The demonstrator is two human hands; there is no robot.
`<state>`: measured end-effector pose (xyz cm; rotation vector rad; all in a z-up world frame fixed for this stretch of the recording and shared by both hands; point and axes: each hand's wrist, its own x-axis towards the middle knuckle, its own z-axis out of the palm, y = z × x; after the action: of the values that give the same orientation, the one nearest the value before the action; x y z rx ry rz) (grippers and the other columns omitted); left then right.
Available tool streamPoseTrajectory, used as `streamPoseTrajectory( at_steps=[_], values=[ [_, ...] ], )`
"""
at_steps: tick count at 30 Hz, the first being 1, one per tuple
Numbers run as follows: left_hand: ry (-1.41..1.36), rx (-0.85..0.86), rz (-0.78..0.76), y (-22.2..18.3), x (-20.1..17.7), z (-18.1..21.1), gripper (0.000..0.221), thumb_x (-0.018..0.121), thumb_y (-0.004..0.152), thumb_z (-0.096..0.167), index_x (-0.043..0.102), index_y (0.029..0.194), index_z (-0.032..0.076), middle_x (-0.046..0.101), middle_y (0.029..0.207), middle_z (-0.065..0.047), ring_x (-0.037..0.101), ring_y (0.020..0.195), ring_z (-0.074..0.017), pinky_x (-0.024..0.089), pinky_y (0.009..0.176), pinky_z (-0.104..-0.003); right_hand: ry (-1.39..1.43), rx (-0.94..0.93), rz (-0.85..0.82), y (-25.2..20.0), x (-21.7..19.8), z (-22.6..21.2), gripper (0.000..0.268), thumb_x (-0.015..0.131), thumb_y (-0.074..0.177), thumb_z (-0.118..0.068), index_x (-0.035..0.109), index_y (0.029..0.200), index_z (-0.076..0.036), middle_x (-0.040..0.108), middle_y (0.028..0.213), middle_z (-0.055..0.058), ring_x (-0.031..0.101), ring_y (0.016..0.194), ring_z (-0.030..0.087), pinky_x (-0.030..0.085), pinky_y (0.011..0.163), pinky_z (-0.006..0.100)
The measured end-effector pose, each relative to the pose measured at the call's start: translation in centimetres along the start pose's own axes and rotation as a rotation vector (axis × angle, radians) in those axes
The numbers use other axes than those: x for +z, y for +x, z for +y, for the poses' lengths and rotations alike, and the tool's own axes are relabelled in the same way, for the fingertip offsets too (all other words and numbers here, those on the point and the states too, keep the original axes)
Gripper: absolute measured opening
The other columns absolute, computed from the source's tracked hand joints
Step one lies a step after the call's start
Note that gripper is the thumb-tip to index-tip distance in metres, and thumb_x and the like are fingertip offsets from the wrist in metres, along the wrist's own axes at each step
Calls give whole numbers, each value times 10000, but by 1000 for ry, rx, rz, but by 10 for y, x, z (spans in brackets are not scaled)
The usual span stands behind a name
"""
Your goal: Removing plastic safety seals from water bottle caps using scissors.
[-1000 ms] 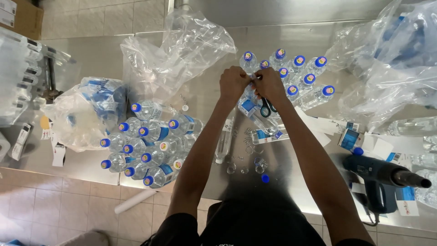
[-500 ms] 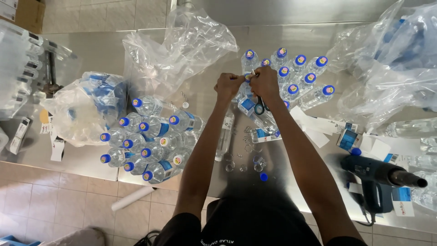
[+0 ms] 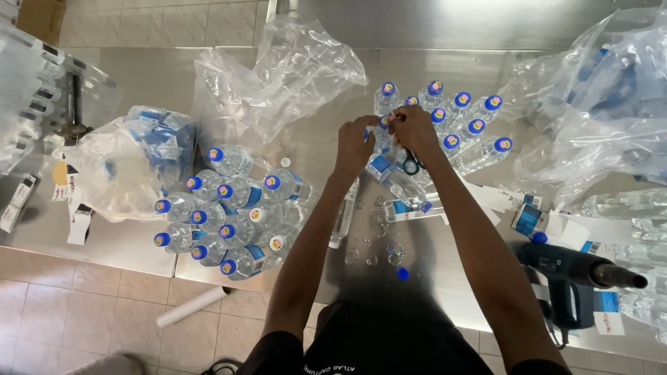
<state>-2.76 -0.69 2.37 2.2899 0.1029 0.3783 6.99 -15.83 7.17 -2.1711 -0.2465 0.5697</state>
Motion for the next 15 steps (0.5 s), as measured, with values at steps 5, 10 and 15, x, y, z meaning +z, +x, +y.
streamPoseTrajectory(
  at_steps=[5,10,15],
  values=[
    [183,182,63,9,13,-37,188,700,1076,183,764,1248,146,818,1111,-58,779,1162,-268,430,1207,-542,-75,-105,-71,-27,-16,-23,439,754,995,-199,733,1397,-24,787,1003,248,769,1008,448,609,892,570],
    [443,435,221,12,22,-47,118,781,1038,276,768,1142,222,794,938,0,800,1037,-161,438,1203,-468,-238,-220,18,-10,3,-1,590,916,842,-81,728,1397,-5,732,1083,300,764,1037,468,641,874,568],
    [514,632,263,15,2,-36,161,850,959,157,771,1098,182,765,934,-11,770,983,-149,448,1189,-473,-320,-244,44,-9,6,-4,423,893,917,-54,744,1307,12,683,1113,280,759,1076,473,638,893,586]
  ],
)
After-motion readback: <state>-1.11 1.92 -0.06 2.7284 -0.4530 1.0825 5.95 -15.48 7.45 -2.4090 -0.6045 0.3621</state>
